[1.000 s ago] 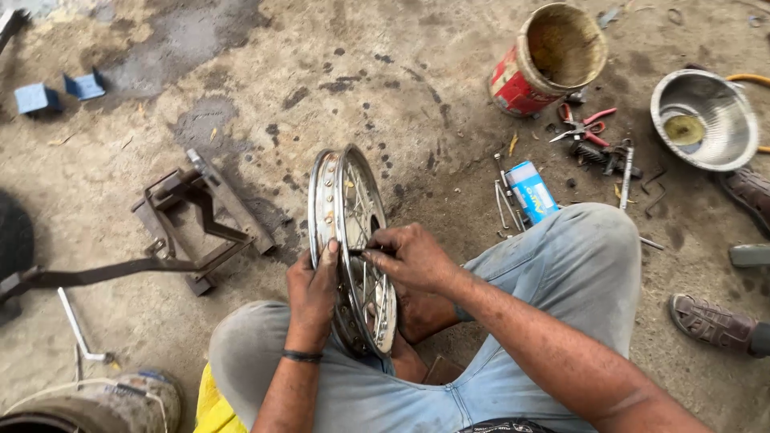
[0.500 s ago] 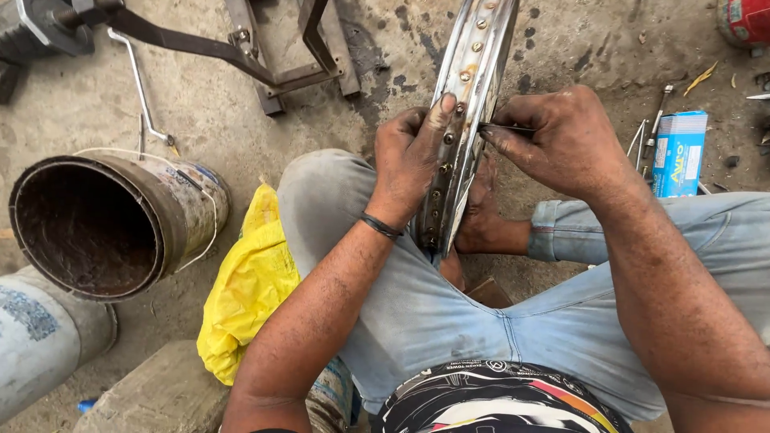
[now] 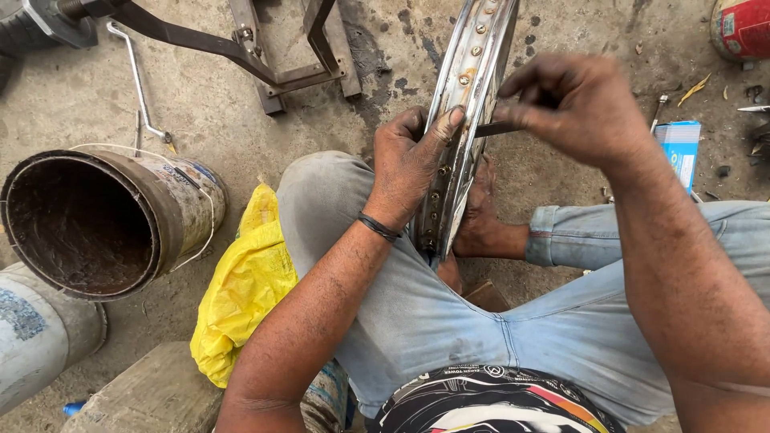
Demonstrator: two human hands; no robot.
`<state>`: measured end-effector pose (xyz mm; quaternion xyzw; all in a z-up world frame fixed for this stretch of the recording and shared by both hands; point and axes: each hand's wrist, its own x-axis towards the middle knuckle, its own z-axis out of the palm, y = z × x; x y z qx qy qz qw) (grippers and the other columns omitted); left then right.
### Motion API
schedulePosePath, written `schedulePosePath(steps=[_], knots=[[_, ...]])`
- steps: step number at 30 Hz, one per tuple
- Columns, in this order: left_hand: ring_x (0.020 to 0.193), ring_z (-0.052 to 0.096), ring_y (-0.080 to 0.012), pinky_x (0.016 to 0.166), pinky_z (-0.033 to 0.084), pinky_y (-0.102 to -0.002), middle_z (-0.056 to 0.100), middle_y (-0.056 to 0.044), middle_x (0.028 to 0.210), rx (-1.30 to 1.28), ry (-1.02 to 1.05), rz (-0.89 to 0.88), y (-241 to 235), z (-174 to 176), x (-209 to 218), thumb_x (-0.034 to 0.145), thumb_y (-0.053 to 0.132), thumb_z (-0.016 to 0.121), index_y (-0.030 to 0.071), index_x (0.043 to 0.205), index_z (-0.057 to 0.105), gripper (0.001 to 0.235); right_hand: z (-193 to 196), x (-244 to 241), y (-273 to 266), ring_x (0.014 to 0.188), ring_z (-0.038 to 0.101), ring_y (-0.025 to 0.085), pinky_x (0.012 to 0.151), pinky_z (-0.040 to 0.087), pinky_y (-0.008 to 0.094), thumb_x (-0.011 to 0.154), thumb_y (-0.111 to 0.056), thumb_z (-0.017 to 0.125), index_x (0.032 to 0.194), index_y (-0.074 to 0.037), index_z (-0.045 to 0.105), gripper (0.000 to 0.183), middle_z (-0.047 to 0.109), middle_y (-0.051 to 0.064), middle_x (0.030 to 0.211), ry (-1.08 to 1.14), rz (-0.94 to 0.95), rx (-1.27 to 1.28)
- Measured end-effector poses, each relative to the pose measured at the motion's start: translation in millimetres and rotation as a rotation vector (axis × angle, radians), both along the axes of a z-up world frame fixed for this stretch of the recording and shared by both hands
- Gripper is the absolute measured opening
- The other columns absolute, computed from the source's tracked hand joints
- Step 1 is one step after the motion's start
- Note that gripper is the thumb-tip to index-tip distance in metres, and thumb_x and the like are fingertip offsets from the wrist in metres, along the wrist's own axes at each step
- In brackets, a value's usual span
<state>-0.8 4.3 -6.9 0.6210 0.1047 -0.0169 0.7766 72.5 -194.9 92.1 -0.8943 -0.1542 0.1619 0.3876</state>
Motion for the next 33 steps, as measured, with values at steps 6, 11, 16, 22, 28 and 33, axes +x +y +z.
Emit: schedulePosePath(steps=[6, 11, 16, 22, 28, 33], knots=[[0.064, 0.062, -0.0036, 0.054, 0.051, -0.021, 0.069, 0.001, 0.075, 0.022, -0.026, -0.001, -0.8, 6.4, 1.2, 0.094, 0.033, 0.077, 0.006, 0.092, 0.075, 0.028, -19.4, 4.6, -12.3, 0.068, 0.073, 0.023, 0.07, 0.06, 0.041, 0.094, -0.036, 0.071, 0.101, -0.009, 0.08, 0.03, 0.077, 0.01, 0.08, 0.073, 0.239, -0.364], [0.065, 0.061, -0.0033, 0.054, 0.05, -0.021, 0.069, 0.0, 0.073, 0.083, -0.019, 0.018, -2.8, 5.3, 1.4, 0.095, 0.031, 0.078, 0.005, 0.087, 0.075, 0.027, -81.6, -24.3, -9.0, 0.068, 0.069, 0.021, 0.06, 0.056, 0.039, 0.098, -0.034, 0.062, 0.099, -0.004, 0.08, 0.035, 0.073, 0.012, 0.083, -0.182, 0.377, -0.151], [0.062, 0.056, -0.004, 0.052, 0.046, -0.023, 0.065, 0.0, 0.07, 0.149, -0.009, 0.043, -3.4, 8.2, 5.8, 0.095, 0.031, 0.079, 0.004, 0.084, 0.076, 0.029, -116.8, -64.7, 9.4, 0.057, 0.061, 0.012, 0.049, 0.047, 0.029, 0.11, -0.03, 0.048, 0.095, 0.0, 0.071, 0.041, 0.065, 0.004, 0.066, 0.07, -0.163, 0.237], [0.062, 0.059, -0.0033, 0.053, 0.05, -0.023, 0.067, 0.002, 0.07, 0.083, 0.001, 0.065, -4.4, 8.0, 3.7, 0.094, 0.032, 0.078, 0.005, 0.084, 0.075, 0.028, -177.7, -110.0, 30.9, 0.061, 0.058, 0.011, 0.049, 0.046, 0.029, 0.113, -0.028, 0.046, 0.087, 0.003, 0.062, 0.043, 0.06, 0.002, 0.069, 0.039, -0.279, 0.458], [0.06, 0.059, -0.0046, 0.052, 0.049, -0.023, 0.066, 0.0, 0.067, 0.155, 0.037, 0.07, -3.9, 6.1, 2.3, 0.093, 0.037, 0.077, 0.004, 0.08, 0.073, 0.035, -131.5, -86.6, 31.2, 0.056, 0.056, 0.015, 0.049, 0.045, 0.033, 0.111, -0.025, 0.043, 0.087, 0.003, 0.064, 0.043, 0.059, 0.007, 0.063, 0.151, -0.242, 0.269], [0.064, 0.067, -0.008, 0.054, 0.057, -0.024, 0.07, -0.005, 0.074, 0.194, 0.064, 0.047, -1.4, 7.7, 4.0, 0.089, 0.044, 0.076, 0.002, 0.09, 0.07, 0.043, -60.7, -72.4, 16.9, 0.062, 0.065, 0.02, 0.062, 0.056, 0.04, 0.105, -0.024, 0.056, 0.088, 0.0, 0.071, 0.033, 0.067, 0.01, 0.07, 0.088, -0.048, -0.109]])
